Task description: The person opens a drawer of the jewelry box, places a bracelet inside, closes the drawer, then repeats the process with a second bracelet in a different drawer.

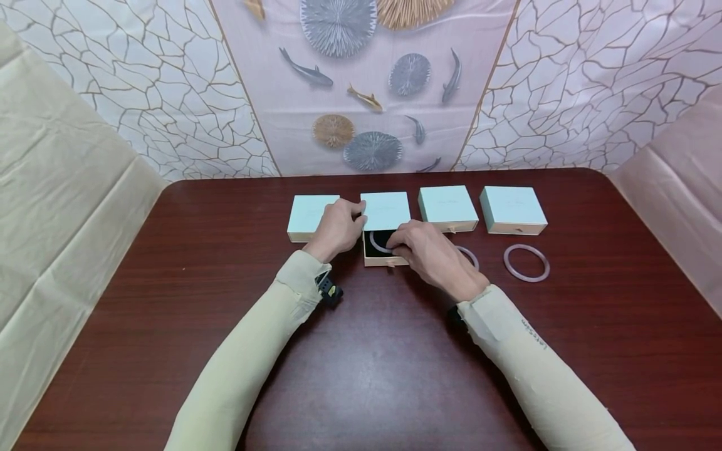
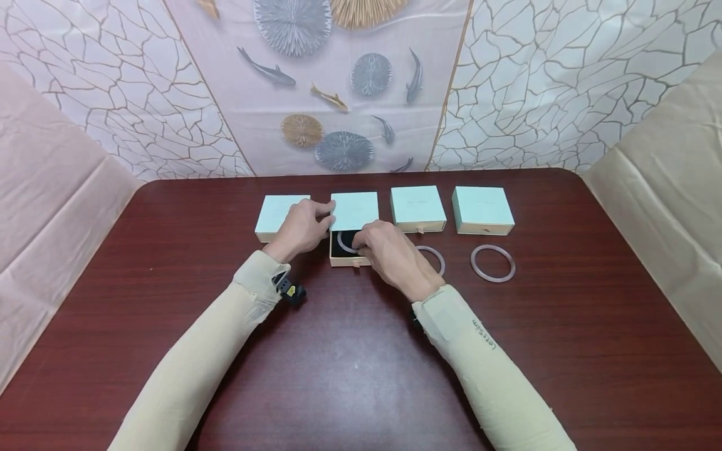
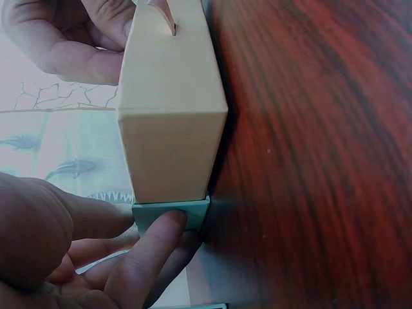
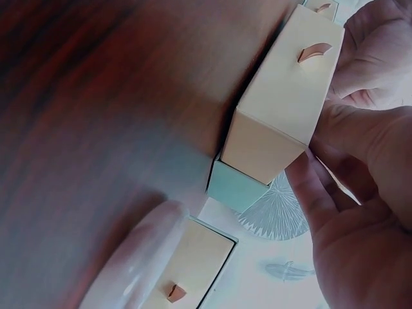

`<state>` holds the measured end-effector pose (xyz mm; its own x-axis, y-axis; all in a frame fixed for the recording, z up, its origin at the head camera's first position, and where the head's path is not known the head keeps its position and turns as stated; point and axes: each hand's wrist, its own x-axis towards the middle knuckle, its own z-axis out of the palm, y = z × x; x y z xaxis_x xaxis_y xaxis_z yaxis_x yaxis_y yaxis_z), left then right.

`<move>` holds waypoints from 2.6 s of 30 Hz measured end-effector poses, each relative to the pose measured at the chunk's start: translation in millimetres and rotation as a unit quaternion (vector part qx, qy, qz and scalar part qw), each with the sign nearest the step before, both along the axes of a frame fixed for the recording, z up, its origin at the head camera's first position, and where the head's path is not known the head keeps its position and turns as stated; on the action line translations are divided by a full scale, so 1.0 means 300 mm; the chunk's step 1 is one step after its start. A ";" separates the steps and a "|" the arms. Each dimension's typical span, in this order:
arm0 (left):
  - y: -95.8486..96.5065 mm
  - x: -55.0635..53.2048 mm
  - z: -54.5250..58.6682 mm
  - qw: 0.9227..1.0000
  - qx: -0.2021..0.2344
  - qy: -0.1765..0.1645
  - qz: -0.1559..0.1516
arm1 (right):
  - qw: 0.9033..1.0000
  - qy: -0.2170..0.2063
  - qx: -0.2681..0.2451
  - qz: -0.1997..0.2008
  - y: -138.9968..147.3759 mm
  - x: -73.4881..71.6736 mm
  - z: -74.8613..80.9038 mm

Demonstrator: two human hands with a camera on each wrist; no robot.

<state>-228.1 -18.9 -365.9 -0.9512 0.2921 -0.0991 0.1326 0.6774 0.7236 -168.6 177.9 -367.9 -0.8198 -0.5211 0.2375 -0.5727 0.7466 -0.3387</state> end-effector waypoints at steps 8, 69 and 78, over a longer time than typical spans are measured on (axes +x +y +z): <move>0.000 -0.002 -0.001 1.000 -0.008 0.005 -0.001 | 1.000 -0.009 0.004 0.001 -0.001 -0.001 0.000; -0.002 -0.002 0.004 1.000 -0.021 0.010 -0.002 | 0.999 -0.005 0.025 0.039 -0.007 0.035 0.063; 0.002 0.000 0.006 1.000 -0.018 0.008 0.003 | 0.998 -0.017 0.044 0.049 -0.013 0.043 0.071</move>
